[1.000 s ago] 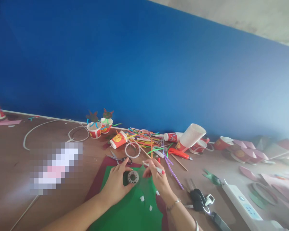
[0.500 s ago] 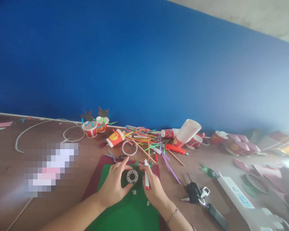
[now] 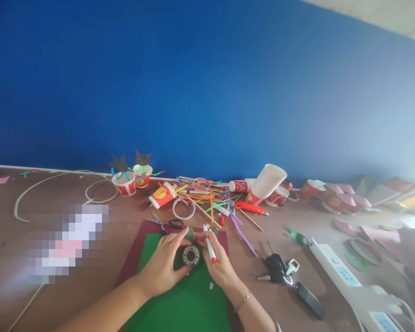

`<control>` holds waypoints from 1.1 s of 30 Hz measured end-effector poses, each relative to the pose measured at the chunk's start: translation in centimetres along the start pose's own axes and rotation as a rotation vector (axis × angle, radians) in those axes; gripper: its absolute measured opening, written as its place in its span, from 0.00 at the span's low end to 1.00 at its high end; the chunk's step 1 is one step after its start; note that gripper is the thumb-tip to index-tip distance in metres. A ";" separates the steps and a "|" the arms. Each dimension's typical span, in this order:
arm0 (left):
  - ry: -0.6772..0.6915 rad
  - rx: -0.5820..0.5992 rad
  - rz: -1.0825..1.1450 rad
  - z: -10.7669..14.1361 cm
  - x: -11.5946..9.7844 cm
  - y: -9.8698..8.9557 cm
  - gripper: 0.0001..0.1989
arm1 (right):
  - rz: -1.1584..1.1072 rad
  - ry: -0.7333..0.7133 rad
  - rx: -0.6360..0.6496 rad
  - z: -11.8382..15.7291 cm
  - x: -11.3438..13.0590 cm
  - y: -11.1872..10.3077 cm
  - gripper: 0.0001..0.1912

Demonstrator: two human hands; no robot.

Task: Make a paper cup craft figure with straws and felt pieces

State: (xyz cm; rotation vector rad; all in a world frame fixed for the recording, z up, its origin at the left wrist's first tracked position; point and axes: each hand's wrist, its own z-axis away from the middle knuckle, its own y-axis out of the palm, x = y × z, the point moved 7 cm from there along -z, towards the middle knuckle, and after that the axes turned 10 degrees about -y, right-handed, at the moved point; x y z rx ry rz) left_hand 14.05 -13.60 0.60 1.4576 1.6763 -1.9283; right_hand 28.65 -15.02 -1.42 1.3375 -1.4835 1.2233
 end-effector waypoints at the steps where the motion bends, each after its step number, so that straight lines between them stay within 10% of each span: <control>1: -0.006 0.007 -0.003 0.0 0.0 0.0 0.44 | -0.006 -0.002 0.002 0.0 0.0 0.0 0.09; 33: -0.101 0.101 -0.093 0.3 1.1 0.9 0.45 | 0.192 0.041 0.197 0.1 0.7 -0.7 0.20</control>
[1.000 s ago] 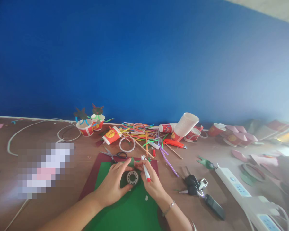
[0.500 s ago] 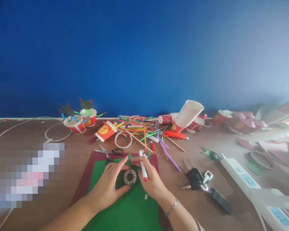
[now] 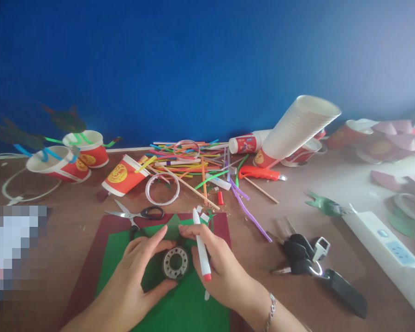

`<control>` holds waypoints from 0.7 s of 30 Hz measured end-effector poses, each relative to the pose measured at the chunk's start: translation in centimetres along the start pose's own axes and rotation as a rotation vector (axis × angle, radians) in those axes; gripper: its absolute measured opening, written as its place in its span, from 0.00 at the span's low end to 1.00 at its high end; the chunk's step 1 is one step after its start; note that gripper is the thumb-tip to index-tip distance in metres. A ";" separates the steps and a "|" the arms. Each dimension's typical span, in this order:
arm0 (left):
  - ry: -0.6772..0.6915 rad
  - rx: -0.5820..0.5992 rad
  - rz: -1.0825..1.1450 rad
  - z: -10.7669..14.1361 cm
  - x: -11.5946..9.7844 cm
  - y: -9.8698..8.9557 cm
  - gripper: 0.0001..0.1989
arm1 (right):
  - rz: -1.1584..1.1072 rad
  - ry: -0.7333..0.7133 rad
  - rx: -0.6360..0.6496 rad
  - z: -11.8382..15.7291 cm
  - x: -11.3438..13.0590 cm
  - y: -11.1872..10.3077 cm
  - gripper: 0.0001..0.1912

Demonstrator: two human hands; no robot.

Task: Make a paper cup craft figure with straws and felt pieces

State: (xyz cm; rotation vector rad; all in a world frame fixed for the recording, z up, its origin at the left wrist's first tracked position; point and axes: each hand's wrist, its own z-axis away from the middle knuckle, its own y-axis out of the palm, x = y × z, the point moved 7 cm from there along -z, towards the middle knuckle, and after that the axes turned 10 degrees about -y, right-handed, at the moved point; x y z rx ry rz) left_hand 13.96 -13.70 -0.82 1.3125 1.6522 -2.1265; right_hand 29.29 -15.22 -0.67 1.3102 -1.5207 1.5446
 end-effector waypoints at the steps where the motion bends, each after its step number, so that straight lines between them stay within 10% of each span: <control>1: 0.010 -0.006 -0.007 0.0 0.0 0.0 0.44 | 0.007 0.001 0.008 0.1 0.0 0.0 0.21; 21: -0.006 -0.007 -0.022 -0.2 0.2 0.0 0.40 | 0.027 -0.015 0.002 0.0 0.8 -0.7 0.26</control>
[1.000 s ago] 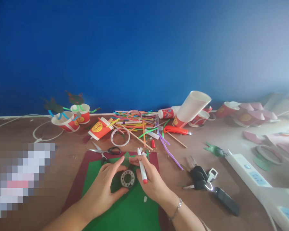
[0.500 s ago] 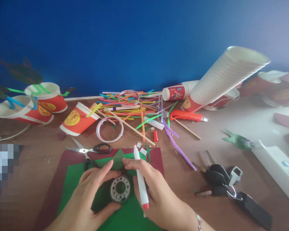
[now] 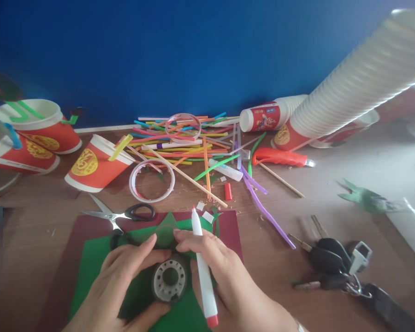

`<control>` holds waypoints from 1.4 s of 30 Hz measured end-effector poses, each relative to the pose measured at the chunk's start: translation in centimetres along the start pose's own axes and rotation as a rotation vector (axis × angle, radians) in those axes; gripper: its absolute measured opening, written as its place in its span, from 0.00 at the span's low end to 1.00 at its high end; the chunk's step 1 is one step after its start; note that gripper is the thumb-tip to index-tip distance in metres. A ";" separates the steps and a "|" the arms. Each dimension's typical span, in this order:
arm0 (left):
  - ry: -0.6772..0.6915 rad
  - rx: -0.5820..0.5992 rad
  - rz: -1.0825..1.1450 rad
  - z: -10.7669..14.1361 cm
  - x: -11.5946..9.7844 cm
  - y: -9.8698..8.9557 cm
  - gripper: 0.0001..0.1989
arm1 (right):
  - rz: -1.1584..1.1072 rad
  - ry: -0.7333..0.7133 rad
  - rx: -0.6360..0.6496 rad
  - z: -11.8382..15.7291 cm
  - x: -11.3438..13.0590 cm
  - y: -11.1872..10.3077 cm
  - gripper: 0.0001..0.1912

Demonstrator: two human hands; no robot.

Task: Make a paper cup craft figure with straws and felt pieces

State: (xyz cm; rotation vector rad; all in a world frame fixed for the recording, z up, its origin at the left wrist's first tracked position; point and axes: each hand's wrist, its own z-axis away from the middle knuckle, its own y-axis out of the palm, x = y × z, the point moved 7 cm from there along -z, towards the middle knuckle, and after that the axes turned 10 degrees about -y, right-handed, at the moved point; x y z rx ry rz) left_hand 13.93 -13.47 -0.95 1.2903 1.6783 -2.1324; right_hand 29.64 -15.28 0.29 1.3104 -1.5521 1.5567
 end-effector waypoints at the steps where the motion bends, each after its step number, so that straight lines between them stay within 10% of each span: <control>1: 0.012 0.004 0.002 0.0 -0.1 0.0 0.40 | 0.002 -0.004 0.010 0.1 -0.1 0.1 0.27; 19: -0.027 0.017 0.070 -0.2 -0.2 -0.3 0.47 | -0.026 0.017 0.004 -0.2 -0.9 0.8 0.16; 30: -0.072 0.027 0.167 -0.7 0.1 -0.1 0.46 | -0.023 -0.049 -0.395 0.9 0.4 -1.6 0.14; 42: 0.024 -0.009 0.165 -0.8 -0.5 -0.3 0.44 | 0.405 -0.234 -0.263 1.0 2.4 1.5 0.09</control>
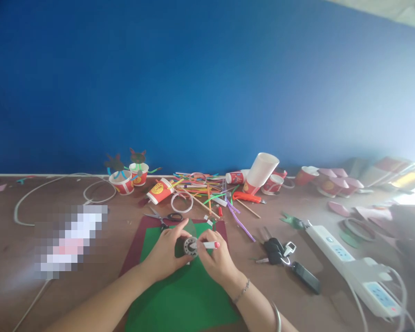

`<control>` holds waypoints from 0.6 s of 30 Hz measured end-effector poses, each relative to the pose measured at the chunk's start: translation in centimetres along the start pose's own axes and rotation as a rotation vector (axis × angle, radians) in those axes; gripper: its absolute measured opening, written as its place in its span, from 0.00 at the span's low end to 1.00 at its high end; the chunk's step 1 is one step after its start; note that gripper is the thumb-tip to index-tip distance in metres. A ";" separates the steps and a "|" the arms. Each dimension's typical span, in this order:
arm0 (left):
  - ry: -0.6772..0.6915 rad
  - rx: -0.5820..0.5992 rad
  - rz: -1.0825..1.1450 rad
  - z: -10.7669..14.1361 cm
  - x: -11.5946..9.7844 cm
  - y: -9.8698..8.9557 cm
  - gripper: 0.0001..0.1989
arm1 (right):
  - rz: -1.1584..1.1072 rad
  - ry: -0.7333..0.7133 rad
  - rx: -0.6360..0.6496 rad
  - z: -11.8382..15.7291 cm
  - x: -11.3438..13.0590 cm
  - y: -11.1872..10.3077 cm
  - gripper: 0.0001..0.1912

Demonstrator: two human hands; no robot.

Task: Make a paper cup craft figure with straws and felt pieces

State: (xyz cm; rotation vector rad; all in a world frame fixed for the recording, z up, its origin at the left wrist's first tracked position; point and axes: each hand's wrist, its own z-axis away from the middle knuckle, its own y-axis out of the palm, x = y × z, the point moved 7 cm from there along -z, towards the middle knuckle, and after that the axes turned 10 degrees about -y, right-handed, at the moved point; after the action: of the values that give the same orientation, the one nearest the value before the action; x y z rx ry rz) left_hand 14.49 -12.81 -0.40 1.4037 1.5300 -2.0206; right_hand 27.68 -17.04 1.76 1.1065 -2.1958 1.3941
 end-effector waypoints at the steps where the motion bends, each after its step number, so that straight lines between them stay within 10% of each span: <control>1: 0.005 0.001 -0.001 0.0 -0.1 0.0 0.44 | 0.029 -0.020 0.005 -0.1 0.2 0.0 0.09; 10: 0.023 -0.009 0.031 -0.2 -0.1 0.0 0.45 | 0.122 -0.105 0.040 -0.3 0.9 0.5 0.09; 18: -0.001 0.008 -0.001 -0.1 -0.2 -0.1 0.43 | -0.090 0.117 0.072 -0.1 -1.1 1.2 0.11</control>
State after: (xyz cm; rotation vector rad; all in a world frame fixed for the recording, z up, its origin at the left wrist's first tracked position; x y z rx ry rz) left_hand 14.59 -12.75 -0.13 1.4042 1.5242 -2.0301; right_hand 27.45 -16.20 0.37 1.1041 -2.0043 1.4706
